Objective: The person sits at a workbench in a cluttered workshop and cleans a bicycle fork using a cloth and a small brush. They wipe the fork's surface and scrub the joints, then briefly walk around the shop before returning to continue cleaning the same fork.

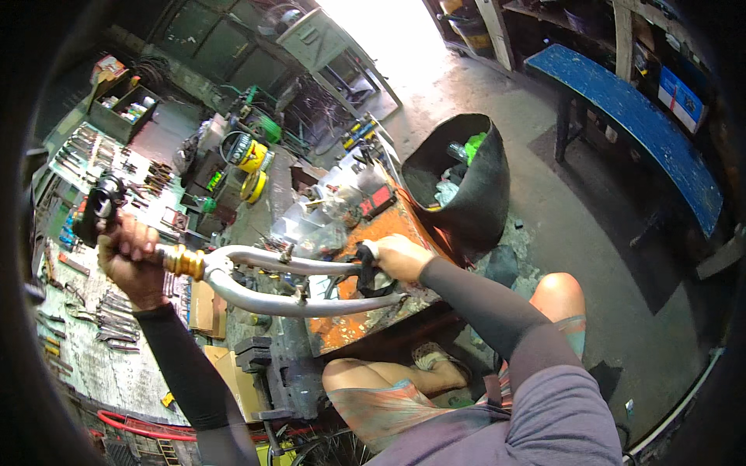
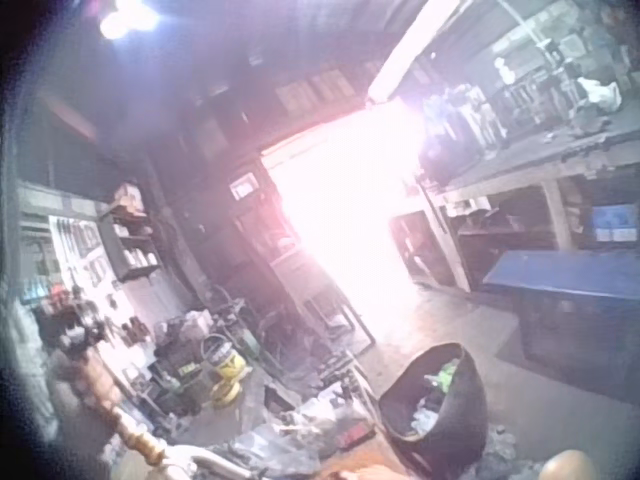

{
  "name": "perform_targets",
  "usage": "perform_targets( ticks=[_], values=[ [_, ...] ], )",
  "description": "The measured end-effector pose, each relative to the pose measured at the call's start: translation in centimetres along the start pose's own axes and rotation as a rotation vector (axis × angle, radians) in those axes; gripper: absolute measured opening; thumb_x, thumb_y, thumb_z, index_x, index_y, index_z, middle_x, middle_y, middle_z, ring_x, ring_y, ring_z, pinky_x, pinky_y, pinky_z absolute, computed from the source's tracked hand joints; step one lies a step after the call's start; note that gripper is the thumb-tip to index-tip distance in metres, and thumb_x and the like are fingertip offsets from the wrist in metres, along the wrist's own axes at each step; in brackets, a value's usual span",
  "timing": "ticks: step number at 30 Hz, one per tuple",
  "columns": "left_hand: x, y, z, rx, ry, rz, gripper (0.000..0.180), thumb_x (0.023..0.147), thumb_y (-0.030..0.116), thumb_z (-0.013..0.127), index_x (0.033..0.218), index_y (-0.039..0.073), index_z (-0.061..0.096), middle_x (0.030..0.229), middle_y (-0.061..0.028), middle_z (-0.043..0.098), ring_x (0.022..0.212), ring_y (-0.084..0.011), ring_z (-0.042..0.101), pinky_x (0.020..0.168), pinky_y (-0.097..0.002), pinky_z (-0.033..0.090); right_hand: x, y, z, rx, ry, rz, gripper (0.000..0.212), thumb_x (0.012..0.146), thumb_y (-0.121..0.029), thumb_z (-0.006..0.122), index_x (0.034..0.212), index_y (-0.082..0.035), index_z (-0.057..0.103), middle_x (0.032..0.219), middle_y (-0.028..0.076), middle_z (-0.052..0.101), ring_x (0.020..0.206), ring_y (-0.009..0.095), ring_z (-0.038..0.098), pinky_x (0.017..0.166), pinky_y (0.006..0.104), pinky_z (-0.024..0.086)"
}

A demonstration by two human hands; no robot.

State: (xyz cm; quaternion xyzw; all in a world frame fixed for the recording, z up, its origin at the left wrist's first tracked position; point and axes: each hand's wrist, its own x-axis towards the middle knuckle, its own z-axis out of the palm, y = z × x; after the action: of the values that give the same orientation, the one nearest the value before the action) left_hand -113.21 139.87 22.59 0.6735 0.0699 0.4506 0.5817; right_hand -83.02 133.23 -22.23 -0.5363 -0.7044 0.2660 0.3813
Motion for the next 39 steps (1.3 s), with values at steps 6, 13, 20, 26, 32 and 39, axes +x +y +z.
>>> perform_targets(
  ticks=[6, 13, 20, 26, 32, 39],
  values=[
    [-0.8, -0.5, 0.6, -0.078, 0.092, -0.029, 0.017, 0.108, 0.019, 0.052, 0.099, 0.006, 0.056, 0.073, 0.0032, 0.042, 0.06, -0.0119, 0.045, 0.068, -0.034, 0.048, 2.6, -5.1, -4.9, 1.221, 0.307, 0.022, 0.041, 0.124, -0.034, 0.055, 0.152, -0.004, 0.06, 0.144, 0.008, 0.07, 0.13, 0.017, 0.066, 0.118, 0.0393, 0.052],
    [-0.2, -0.9, 3.2, -0.017, 0.156, -0.007, 0.026, 0.107, 0.023, 0.057, 0.085, 0.012, 0.05, 0.071, 0.0042, 0.04, 0.057, -0.0112, 0.044, 0.064, -0.0326, 0.047, 7.4, -17.8, -5.5, 0.224, 0.145, -0.067, 0.038, 0.113, -0.037, 0.07, 0.126, -0.001, 0.073, 0.111, 0.03, 0.078, 0.11, 0.047, 0.076, 0.097, 0.0512, 0.058],
    [-1.1, -1.5, 3.8, -0.018, 0.216, 0.003, 0.015, 0.108, 0.019, 0.059, 0.096, 0.009, 0.058, 0.071, 0.006, 0.04, 0.056, -0.0094, 0.043, 0.063, -0.0318, 0.047, 6.7, -14.0, -3.5, 0.578, 0.128, -0.333, 0.026, 0.113, -0.015, 0.067, 0.135, -0.003, 0.073, 0.118, 0.022, 0.08, 0.11, 0.034, 0.076, 0.102, 0.0457, 0.058],
    [-1.3, -1.2, 4.8, 0.016, 0.278, 0.043, 0.015, 0.105, 0.016, 0.055, 0.091, 0.011, 0.053, 0.07, 0.005, 0.039, 0.055, -0.0103, 0.041, 0.06, -0.033, 0.047, 1.4, -2.9, -1.9, 0.343, 0.301, -0.052, 0.042, 0.11, -0.006, 0.061, 0.152, -0.003, 0.065, 0.131, 0.016, 0.078, 0.126, 0.028, 0.074, 0.113, 0.0438, 0.055],
    [-2.3, -1.4, 2.9, -0.006, 0.269, 0.064, 0.01, 0.106, 0.013, 0.057, 0.11, 0.01, 0.066, 0.071, 0.0034, 0.041, 0.054, -0.0107, 0.042, 0.054, -0.0332, 0.045, 2.7, -9.6, -4.2, 1.321, 0.195, 0.089, 0.045, 0.115, -0.017, 0.052, 0.157, -0.002, 0.059, 0.139, 0.006, 0.072, 0.133, 0.02, 0.068, 0.121, 0.0403, 0.051],
    [-1.3, -1.6, 3.7, -0.019, 0.276, 0.043, 0.011, 0.105, 0.013, 0.056, 0.11, 0.01, 0.065, 0.072, 0.0039, 0.042, 0.055, -0.0111, 0.042, 0.055, -0.0342, 0.047, 7.8, -17.0, -6.2, 0.38, -0.055, -0.072, 0.031, 0.113, -0.02, 0.07, 0.137, -0.001, 0.071, 0.122, 0.009, 0.08, 0.111, 0.018, 0.069, 0.104, 0.0416, 0.056]
  ],
)
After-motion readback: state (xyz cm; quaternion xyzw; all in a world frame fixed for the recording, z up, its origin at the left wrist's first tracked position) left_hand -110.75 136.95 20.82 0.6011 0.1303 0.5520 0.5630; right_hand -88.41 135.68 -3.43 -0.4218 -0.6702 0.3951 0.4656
